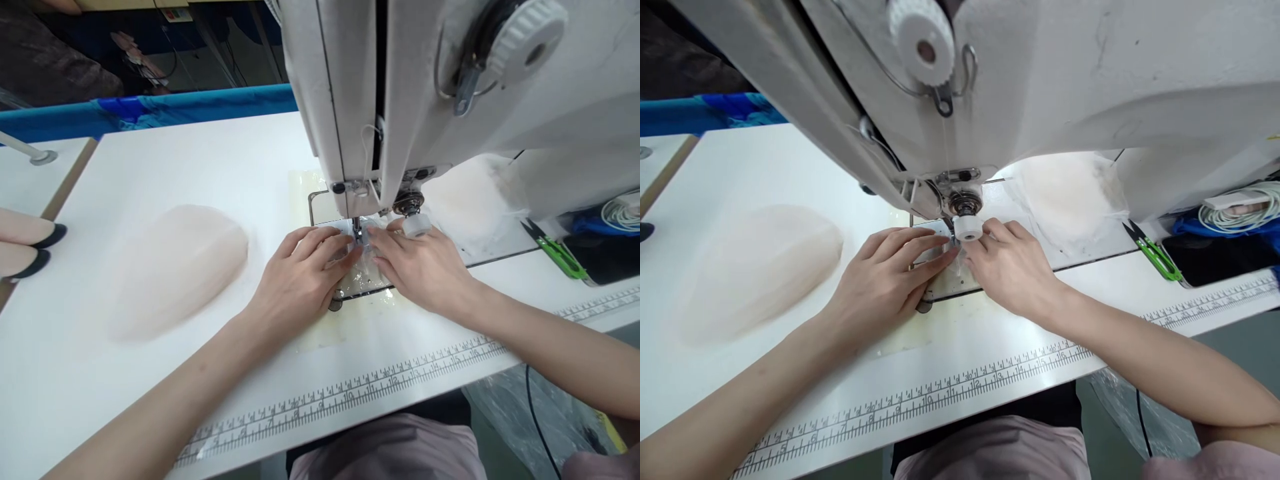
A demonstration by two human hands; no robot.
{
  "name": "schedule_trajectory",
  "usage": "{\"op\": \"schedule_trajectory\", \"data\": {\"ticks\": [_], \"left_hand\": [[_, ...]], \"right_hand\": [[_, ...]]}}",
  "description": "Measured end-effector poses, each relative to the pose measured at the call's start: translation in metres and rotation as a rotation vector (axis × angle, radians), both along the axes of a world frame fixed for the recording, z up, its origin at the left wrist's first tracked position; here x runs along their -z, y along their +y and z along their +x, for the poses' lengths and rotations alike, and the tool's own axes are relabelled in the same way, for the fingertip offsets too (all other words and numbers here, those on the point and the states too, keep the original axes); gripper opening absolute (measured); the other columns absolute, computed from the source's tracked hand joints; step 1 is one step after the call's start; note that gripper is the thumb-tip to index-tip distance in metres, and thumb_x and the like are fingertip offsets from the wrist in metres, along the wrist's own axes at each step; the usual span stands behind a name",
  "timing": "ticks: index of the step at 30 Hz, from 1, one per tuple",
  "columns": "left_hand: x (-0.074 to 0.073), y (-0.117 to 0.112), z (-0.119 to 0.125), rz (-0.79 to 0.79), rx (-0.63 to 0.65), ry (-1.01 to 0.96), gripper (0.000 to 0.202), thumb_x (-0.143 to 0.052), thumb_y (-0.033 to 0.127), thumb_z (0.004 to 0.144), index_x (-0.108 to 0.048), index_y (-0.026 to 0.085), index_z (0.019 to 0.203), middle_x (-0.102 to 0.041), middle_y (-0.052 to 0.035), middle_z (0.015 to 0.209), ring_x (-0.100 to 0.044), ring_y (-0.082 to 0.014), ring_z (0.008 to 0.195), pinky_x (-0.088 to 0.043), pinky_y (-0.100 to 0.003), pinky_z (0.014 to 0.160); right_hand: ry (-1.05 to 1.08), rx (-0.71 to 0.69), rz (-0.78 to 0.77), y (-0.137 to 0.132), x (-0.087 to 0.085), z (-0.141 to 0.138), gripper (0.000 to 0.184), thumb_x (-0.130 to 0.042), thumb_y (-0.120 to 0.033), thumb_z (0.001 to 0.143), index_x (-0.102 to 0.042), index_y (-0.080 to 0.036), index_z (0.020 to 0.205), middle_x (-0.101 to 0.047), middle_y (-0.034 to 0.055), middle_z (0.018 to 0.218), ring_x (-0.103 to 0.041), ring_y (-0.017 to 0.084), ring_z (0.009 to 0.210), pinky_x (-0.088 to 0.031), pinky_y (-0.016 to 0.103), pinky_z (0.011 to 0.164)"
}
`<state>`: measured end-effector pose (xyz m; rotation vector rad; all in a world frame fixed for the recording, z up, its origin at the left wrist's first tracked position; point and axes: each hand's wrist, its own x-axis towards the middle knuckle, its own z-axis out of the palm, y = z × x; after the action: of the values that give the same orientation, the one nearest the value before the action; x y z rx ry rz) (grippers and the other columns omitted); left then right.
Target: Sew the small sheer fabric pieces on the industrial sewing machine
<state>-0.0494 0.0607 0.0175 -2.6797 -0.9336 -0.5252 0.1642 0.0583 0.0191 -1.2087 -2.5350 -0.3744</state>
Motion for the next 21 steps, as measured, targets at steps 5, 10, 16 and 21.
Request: {"op": "schedule_trajectory", "data": {"ticks": [5, 10, 16, 21], "left_hand": [[-0.0016, -0.0048, 0.0001, 0.015, -0.022, 0.094, 0.036, -0.05, 0.012, 0.092, -0.06, 0.017, 0.126, -0.066, -0.0076, 0.127, -0.054, -0.029, 0.127, -0.045, -0.047, 0.102], [-0.0024, -0.0084, 0.0014, 0.033, -0.026, 0.135, 0.039, -0.051, 0.01, 0.09, -0.058, 0.014, 0.128, -0.065, -0.0118, 0.127, -0.054, -0.0308, 0.127, -0.044, -0.049, 0.103], [-0.0023, -0.0096, 0.0038, -0.031, -0.036, 0.08, 0.04, -0.051, 0.009, 0.09, -0.059, 0.018, 0.128, -0.065, -0.0117, 0.126, -0.054, -0.031, 0.127, -0.044, -0.052, 0.103], [-0.0031, -0.0094, 0.0045, -0.005, -0.04, 0.096, 0.038, -0.049, 0.009, 0.09, -0.059, 0.017, 0.126, -0.066, -0.0117, 0.124, -0.056, -0.0311, 0.125, -0.044, -0.052, 0.103]], "right_hand": [[-0.023, -0.019, 0.057, 0.006, 0.0033, 0.0018, 0.029, -0.044, -0.025, 0.099, -0.067, -0.013, 0.113, -0.072, 0.007, 0.112, -0.056, 0.025, 0.115, -0.039, 0.038, 0.089], [-0.017, -0.026, 0.073, 0.0084, 0.0063, 0.0032, 0.03, -0.045, -0.026, 0.099, -0.066, -0.012, 0.116, -0.07, 0.0059, 0.118, -0.057, 0.024, 0.112, -0.039, 0.038, 0.091], [0.014, -0.045, 0.067, 0.0096, 0.0083, 0.0037, 0.029, -0.047, -0.027, 0.099, -0.067, -0.013, 0.114, -0.07, 0.0061, 0.119, -0.057, 0.025, 0.115, -0.04, 0.041, 0.094], [0.024, -0.056, 0.04, 0.0099, 0.0089, 0.0037, 0.028, -0.047, -0.026, 0.098, -0.068, -0.014, 0.113, -0.069, 0.0075, 0.12, -0.057, 0.025, 0.115, -0.041, 0.044, 0.096]]}}
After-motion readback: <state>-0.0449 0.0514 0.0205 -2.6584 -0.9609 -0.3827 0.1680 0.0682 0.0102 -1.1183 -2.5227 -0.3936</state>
